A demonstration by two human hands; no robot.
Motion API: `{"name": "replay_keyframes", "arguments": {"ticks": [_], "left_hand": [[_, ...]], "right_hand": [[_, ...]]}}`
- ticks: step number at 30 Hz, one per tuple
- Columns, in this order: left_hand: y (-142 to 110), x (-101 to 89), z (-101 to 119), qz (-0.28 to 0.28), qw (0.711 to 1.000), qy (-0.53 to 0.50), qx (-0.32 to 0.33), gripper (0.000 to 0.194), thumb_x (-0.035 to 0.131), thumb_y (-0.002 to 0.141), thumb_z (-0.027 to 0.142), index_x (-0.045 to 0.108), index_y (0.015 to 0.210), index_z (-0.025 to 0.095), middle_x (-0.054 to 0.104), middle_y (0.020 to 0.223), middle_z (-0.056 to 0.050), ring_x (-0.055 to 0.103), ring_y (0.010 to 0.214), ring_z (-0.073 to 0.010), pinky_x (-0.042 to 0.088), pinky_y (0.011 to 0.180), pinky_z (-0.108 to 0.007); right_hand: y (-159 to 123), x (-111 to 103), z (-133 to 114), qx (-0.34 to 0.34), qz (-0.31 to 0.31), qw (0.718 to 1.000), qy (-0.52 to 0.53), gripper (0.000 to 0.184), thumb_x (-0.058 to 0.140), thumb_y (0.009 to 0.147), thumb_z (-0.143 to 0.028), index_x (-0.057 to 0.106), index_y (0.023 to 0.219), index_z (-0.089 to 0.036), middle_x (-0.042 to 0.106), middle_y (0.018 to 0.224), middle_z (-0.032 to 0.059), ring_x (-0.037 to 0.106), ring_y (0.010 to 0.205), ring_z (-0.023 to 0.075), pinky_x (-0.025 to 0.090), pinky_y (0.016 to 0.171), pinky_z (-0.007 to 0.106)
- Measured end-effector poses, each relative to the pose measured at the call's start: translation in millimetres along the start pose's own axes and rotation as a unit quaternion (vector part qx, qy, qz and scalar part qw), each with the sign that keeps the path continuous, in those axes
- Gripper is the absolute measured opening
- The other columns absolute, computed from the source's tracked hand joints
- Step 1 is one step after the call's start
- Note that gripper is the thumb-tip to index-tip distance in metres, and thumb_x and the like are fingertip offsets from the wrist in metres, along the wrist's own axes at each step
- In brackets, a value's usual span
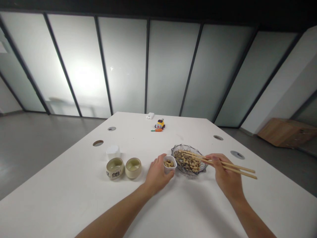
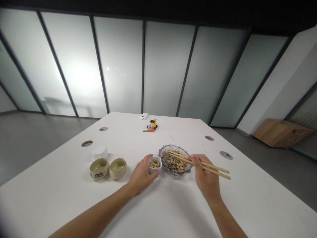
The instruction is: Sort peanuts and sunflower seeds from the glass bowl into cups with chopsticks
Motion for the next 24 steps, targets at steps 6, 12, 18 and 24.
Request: {"name": "replay_keyframes", "arguments": {"ticks": [6, 12, 18, 24], "left_hand": [[0.0, -0.8, 1.3, 0.006, 1.000, -0.004, 0.004, 0.070, 0.069, 0.084, 0.036, 0.047, 0.148, 0.019, 0.062, 0.145, -0.013, 0.056, 0.135, -0.0312, 0.040, 0.118, -0.042], [0.0, -0.9, 0.7, 0.009, 1.000, -0.006, 0.010, 0.070, 0.070, 0.084, 0.034, 0.047, 0.148, 0.019, 0.062, 0.145, -0.013, 0.056, 0.134, -0.0312, 0.040, 0.117, -0.043], [0.6, -0.3, 0.3, 0.005, 1.000, -0.004, 0.005, 0.071, 0.071, 0.084, 0.033, 0.047, 0.148, 0.017, 0.063, 0.143, -0.014, 0.057, 0.133, -0.0318, 0.041, 0.116, -0.043], [0.2, -0.5, 1.6, 0.006, 1.000, 0.001, 0.013, 0.069, 0.070, 0.085, 0.033, 0.047, 0.148, 0.018, 0.064, 0.142, -0.013, 0.058, 0.132, -0.0304, 0.041, 0.116, -0.042]], "right_hand": [[-8.0, 15.9, -5.8, 0.037, -0.048, 0.993, 0.104, 0.044, 0.059, 0.099, -0.061, 0.075, 0.085, -0.022, 0.074, 0.085, 0.0066, 0.075, 0.078, 0.0225, 0.063, 0.071, 0.033], [-8.2, 17.2, -13.1, 0.017, -0.068, 0.993, 0.090, 0.044, 0.057, 0.100, -0.061, 0.075, 0.087, -0.023, 0.075, 0.088, 0.0065, 0.074, 0.077, 0.0213, 0.062, 0.071, 0.031], [-1.1, 4.5, -18.1, -0.066, -0.042, 0.996, -0.046, 0.042, 0.054, 0.102, -0.057, 0.074, 0.085, -0.024, 0.073, 0.083, 0.0059, 0.071, 0.079, 0.0221, 0.059, 0.073, 0.033], [-8.5, 23.3, -15.5, -0.068, -0.114, 0.989, -0.057, 0.038, 0.055, 0.104, -0.051, 0.072, 0.084, -0.024, 0.073, 0.087, 0.0056, 0.071, 0.077, 0.0203, 0.059, 0.072, 0.032]]}}
Point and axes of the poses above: each hand's wrist, its own y-axis towards the middle knuckle, its own x-axis out of the palm, z = x × y, the point moved 8 cm from there along y, towards the middle knuckle
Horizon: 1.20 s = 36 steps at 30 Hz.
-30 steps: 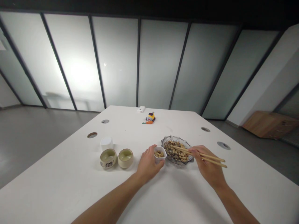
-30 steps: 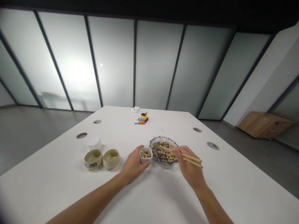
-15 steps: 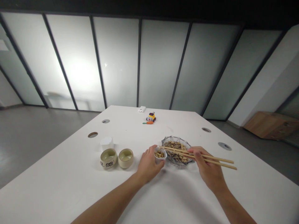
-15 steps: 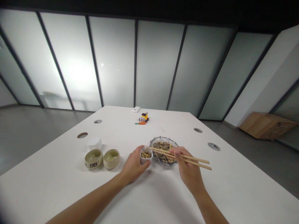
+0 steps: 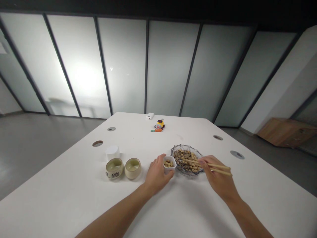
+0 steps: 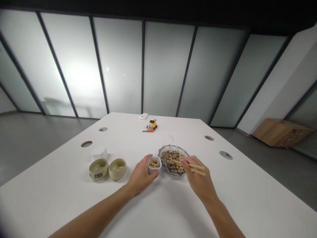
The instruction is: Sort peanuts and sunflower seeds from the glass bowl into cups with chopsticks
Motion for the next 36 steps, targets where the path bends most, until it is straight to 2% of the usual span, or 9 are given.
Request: {"name": "replay_keyframes", "arguments": {"ticks": [4, 9, 13, 18, 22, 27, 32, 36], "left_hand": [[-0.4, -0.8, 0.3, -0.002, 1.000, -0.001, -0.009, 0.069, 0.070, 0.085, 0.035, 0.047, 0.148, 0.018, 0.063, 0.144, -0.013, 0.057, 0.134, -0.0310, 0.041, 0.116, -0.042], [-0.3, -1.6, 2.2, -0.002, 1.000, 0.001, -0.007, 0.070, 0.070, 0.085, 0.034, 0.047, 0.148, 0.017, 0.063, 0.143, -0.014, 0.057, 0.134, -0.0315, 0.042, 0.116, -0.043], [-0.4, -1.7, 1.7, -0.001, 1.000, 0.000, -0.008, 0.068, 0.070, 0.085, 0.032, 0.047, 0.147, 0.020, 0.063, 0.144, -0.012, 0.057, 0.134, -0.0305, 0.041, 0.116, -0.042], [0.1, 0.2, -0.8, -0.003, 1.000, 0.004, -0.007, 0.068, 0.071, 0.085, 0.033, 0.047, 0.148, 0.021, 0.063, 0.144, -0.012, 0.057, 0.134, -0.0303, 0.041, 0.117, -0.043], [0.5, 0.9, -1.3, -0.004, 1.000, 0.003, -0.006, 0.069, 0.070, 0.085, 0.034, 0.046, 0.148, 0.019, 0.062, 0.145, -0.013, 0.057, 0.134, -0.0307, 0.040, 0.117, -0.042], [0.0, -0.5, 0.4, -0.004, 1.000, 0.000, -0.012, 0.070, 0.070, 0.085, 0.033, 0.046, 0.149, 0.017, 0.062, 0.144, -0.014, 0.056, 0.134, -0.0310, 0.040, 0.117, -0.043], [-0.3, -0.6, 0.7, -0.003, 1.000, -0.004, -0.008, 0.068, 0.070, 0.084, 0.033, 0.047, 0.147, 0.020, 0.062, 0.145, -0.012, 0.056, 0.135, -0.0304, 0.039, 0.118, -0.041], [-0.6, -1.1, 0.5, -0.002, 1.000, -0.003, -0.008, 0.068, 0.070, 0.085, 0.033, 0.047, 0.148, 0.020, 0.063, 0.144, -0.012, 0.057, 0.134, -0.0305, 0.040, 0.117, -0.042]], "right_hand": [[-2.4, 8.8, -0.3, -0.009, -0.037, 0.999, 0.033, 0.033, 0.058, 0.103, -0.048, 0.075, 0.089, -0.024, 0.075, 0.093, 0.0062, 0.073, 0.084, 0.0207, 0.060, 0.076, 0.031], [-2.6, 8.6, 0.1, -0.010, -0.042, 0.998, 0.034, 0.033, 0.060, 0.102, -0.049, 0.077, 0.090, -0.025, 0.076, 0.093, 0.0068, 0.074, 0.084, 0.0222, 0.061, 0.076, 0.033], [-2.1, 4.5, -3.1, -0.012, -0.022, 0.999, 0.024, 0.033, 0.059, 0.102, -0.050, 0.077, 0.090, -0.025, 0.076, 0.093, 0.0075, 0.074, 0.083, 0.0232, 0.061, 0.075, 0.035], [-1.5, -6.1, -7.2, -0.016, 0.032, 0.999, 0.005, 0.033, 0.059, 0.102, -0.050, 0.076, 0.088, -0.025, 0.076, 0.090, 0.0071, 0.073, 0.082, 0.0231, 0.061, 0.076, 0.036], [-1.9, -10.0, -3.1, 0.027, 0.062, 0.997, 0.022, 0.038, 0.057, 0.101, -0.055, 0.076, 0.087, -0.025, 0.076, 0.088, 0.0064, 0.073, 0.082, 0.0232, 0.061, 0.077, 0.035], [-4.1, -3.7, 0.7, 0.075, 0.069, 0.989, 0.109, 0.041, 0.059, 0.099, -0.058, 0.076, 0.087, -0.023, 0.076, 0.089, 0.0071, 0.074, 0.082, 0.0236, 0.062, 0.076, 0.035], [-4.9, 5.4, -6.0, 0.060, 0.040, 0.987, 0.142, 0.040, 0.061, 0.098, -0.058, 0.078, 0.085, -0.024, 0.076, 0.087, 0.0071, 0.074, 0.081, 0.0240, 0.062, 0.075, 0.035], [-5.6, -7.2, -8.2, 0.048, 0.088, 0.989, 0.106, 0.039, 0.059, 0.100, -0.056, 0.077, 0.086, -0.025, 0.075, 0.086, 0.0063, 0.073, 0.080, 0.0228, 0.060, 0.073, 0.034]]}}
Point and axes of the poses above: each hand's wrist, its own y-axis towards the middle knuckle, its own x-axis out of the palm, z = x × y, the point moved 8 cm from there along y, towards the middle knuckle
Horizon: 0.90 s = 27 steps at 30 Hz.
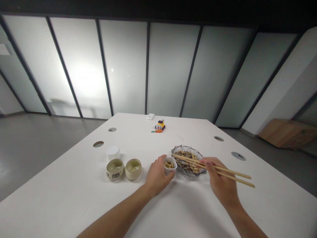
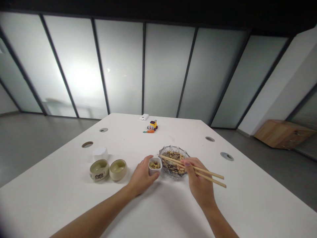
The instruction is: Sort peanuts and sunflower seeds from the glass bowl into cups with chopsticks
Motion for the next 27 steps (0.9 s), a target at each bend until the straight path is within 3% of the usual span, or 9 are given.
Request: {"name": "replay_keyframes", "arguments": {"ticks": [3, 8, 15, 27], "left_hand": [[-0.1, -0.3, 0.2, -0.002, 1.000, 0.001, -0.003, 0.069, 0.071, 0.084, 0.033, 0.047, 0.148, 0.021, 0.063, 0.144, -0.012, 0.057, 0.134, -0.0305, 0.040, 0.117, -0.042], [0.4, -0.1, -0.1, -0.004, 1.000, 0.005, -0.002, 0.070, 0.071, 0.084, 0.033, 0.047, 0.148, 0.020, 0.063, 0.145, -0.013, 0.057, 0.135, -0.0306, 0.041, 0.117, -0.042], [1.3, 1.3, -3.1, -0.001, 1.000, 0.004, -0.003, 0.070, 0.071, 0.085, 0.036, 0.047, 0.149, 0.020, 0.063, 0.143, -0.012, 0.057, 0.133, -0.0310, 0.041, 0.116, -0.043], [1.6, 1.6, -2.0, 0.002, 1.000, 0.011, 0.000, 0.068, 0.071, 0.085, 0.036, 0.048, 0.148, 0.020, 0.064, 0.143, -0.012, 0.058, 0.132, -0.0313, 0.042, 0.115, -0.042]], "right_hand": [[2.7, -11.4, -2.2, -0.032, 0.033, 0.997, -0.061, 0.039, 0.056, 0.102, -0.055, 0.075, 0.086, -0.025, 0.074, 0.087, 0.0068, 0.071, 0.081, 0.0234, 0.059, 0.073, 0.036], [5.9, -9.9, 8.1, -0.058, 0.008, 0.991, -0.124, 0.041, 0.053, 0.103, -0.055, 0.074, 0.085, -0.024, 0.074, 0.084, 0.0066, 0.071, 0.080, 0.0237, 0.058, 0.076, 0.038], [2.7, 7.8, 18.1, -0.038, -0.040, 0.993, -0.105, 0.043, 0.056, 0.101, -0.060, 0.076, 0.087, -0.025, 0.077, 0.088, 0.0072, 0.073, 0.081, 0.0243, 0.061, 0.075, 0.038], [1.2, 10.0, 21.3, -0.034, -0.047, 0.993, -0.103, 0.045, 0.056, 0.100, -0.062, 0.077, 0.085, -0.024, 0.077, 0.086, 0.0072, 0.073, 0.078, 0.0241, 0.062, 0.074, 0.037]]}}
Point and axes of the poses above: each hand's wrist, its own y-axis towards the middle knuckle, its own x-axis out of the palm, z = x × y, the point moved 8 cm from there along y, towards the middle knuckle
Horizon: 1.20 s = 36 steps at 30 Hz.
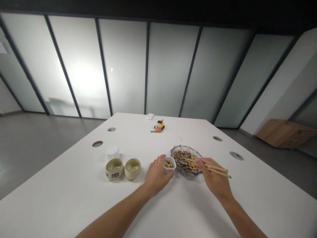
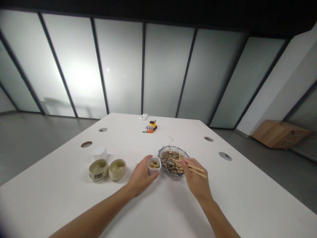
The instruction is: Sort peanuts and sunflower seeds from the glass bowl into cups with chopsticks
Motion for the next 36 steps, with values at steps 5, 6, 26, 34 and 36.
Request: {"name": "replay_keyframes", "arguments": {"ticks": [5, 6, 26, 34, 36], "left_hand": [[-0.5, -0.5, 1.4, -0.003, 1.000, -0.005, 0.003, 0.069, 0.070, 0.085, 0.035, 0.047, 0.148, 0.018, 0.063, 0.143, -0.013, 0.057, 0.133, -0.0314, 0.041, 0.116, -0.043], [-0.6, -0.8, 1.6, -0.002, 1.000, -0.006, 0.003, 0.069, 0.070, 0.085, 0.035, 0.047, 0.148, 0.019, 0.063, 0.143, -0.013, 0.057, 0.133, -0.0313, 0.041, 0.116, -0.043], [0.1, -0.2, 1.0, -0.006, 1.000, -0.006, 0.003, 0.070, 0.070, 0.085, 0.034, 0.046, 0.148, 0.018, 0.062, 0.146, -0.013, 0.056, 0.135, -0.0307, 0.040, 0.118, -0.042], [-0.4, -0.9, 2.6, -0.007, 1.000, -0.005, 0.003, 0.069, 0.071, 0.085, 0.033, 0.046, 0.148, 0.016, 0.062, 0.144, -0.014, 0.056, 0.134, -0.0309, 0.040, 0.117, -0.043], [0.0, -0.6, 2.6, -0.009, 1.000, -0.003, 0.003, 0.069, 0.070, 0.086, 0.034, 0.046, 0.148, 0.016, 0.062, 0.144, -0.014, 0.056, 0.134, -0.0313, 0.040, 0.117, -0.043]], "right_hand": [[1.6, -6.4, 7.8, 0.034, 0.014, 0.999, 0.002, 0.048, 0.058, 0.097, -0.067, 0.077, 0.085, -0.024, 0.078, 0.087, 0.0083, 0.075, 0.081, 0.0268, 0.063, 0.079, 0.043], [2.2, -8.1, 13.7, 0.061, 0.021, 0.998, 0.017, 0.049, 0.060, 0.095, -0.068, 0.077, 0.086, -0.023, 0.078, 0.088, 0.0089, 0.075, 0.082, 0.0279, 0.063, 0.079, 0.044], [9.1, -31.5, 13.2, 0.058, 0.056, 0.997, -0.010, 0.054, 0.055, 0.096, -0.071, 0.074, 0.082, -0.022, 0.077, 0.078, 0.0077, 0.074, 0.073, 0.0241, 0.058, 0.065, 0.034], [7.8, -16.2, -5.4, -0.052, 0.013, 0.996, -0.076, 0.050, 0.047, 0.105, -0.059, 0.071, 0.081, -0.023, 0.074, 0.077, 0.0040, 0.070, 0.068, 0.0194, 0.052, 0.065, 0.032], [7.3, -14.1, -3.6, -0.053, 0.007, 0.995, -0.080, 0.050, 0.047, 0.106, -0.059, 0.071, 0.081, -0.023, 0.074, 0.078, 0.0041, 0.070, 0.069, 0.0196, 0.052, 0.066, 0.032]]}}
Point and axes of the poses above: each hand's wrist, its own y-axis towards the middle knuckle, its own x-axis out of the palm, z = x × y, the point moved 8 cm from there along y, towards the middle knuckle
